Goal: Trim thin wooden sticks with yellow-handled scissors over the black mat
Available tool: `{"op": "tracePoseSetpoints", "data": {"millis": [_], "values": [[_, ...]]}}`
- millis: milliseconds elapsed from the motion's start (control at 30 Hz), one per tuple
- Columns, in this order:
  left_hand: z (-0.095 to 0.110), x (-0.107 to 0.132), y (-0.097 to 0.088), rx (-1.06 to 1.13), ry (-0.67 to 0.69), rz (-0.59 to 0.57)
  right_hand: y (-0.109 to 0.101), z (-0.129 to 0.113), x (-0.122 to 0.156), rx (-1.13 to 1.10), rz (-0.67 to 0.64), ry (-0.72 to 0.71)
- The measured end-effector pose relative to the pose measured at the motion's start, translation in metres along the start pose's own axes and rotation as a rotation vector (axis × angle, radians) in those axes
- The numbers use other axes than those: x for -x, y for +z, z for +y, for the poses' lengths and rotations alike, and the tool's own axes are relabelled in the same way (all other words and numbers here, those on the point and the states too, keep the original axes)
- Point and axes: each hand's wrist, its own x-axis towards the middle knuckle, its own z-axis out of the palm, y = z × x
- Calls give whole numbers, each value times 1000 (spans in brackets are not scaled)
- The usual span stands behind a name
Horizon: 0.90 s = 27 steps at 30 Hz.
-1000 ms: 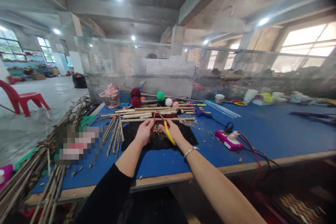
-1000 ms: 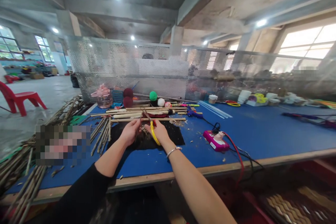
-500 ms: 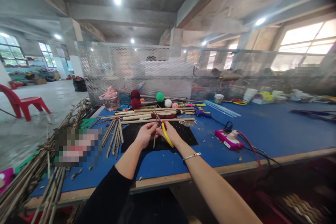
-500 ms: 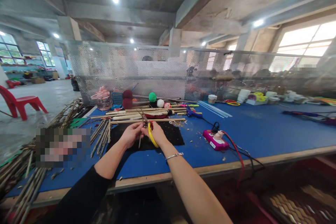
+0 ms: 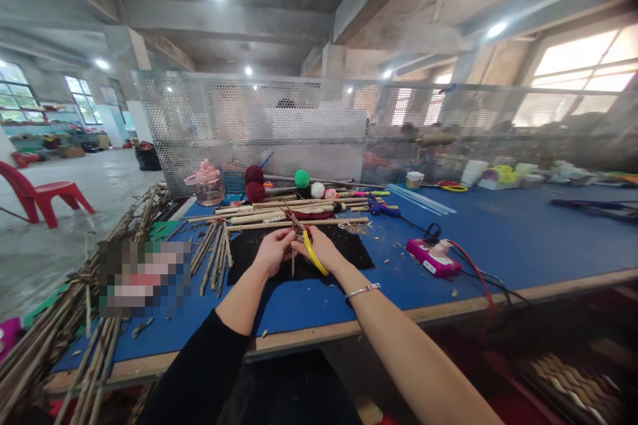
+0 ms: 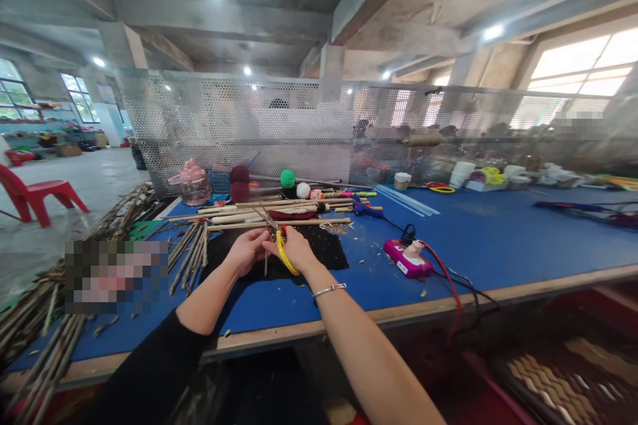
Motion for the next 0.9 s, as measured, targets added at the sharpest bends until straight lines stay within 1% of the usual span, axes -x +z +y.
{"op": "tracePoseSetpoints", "data": {"millis": [133, 567, 667, 800, 900], "values": [[0, 1, -1, -18, 0, 5, 0, 1, 2, 33, -6, -14], [3, 1, -1, -44, 24, 24, -3, -8, 4, 258, 9, 60], [2, 1, -2, -52, 10, 48, -2, -8, 4, 286, 14, 87], [1, 2, -4, -55, -16, 108, -1, -10, 4, 324, -10, 122], [2, 3, -4, -68, -17, 116, -1, -10, 4, 342, -20, 136]]}}
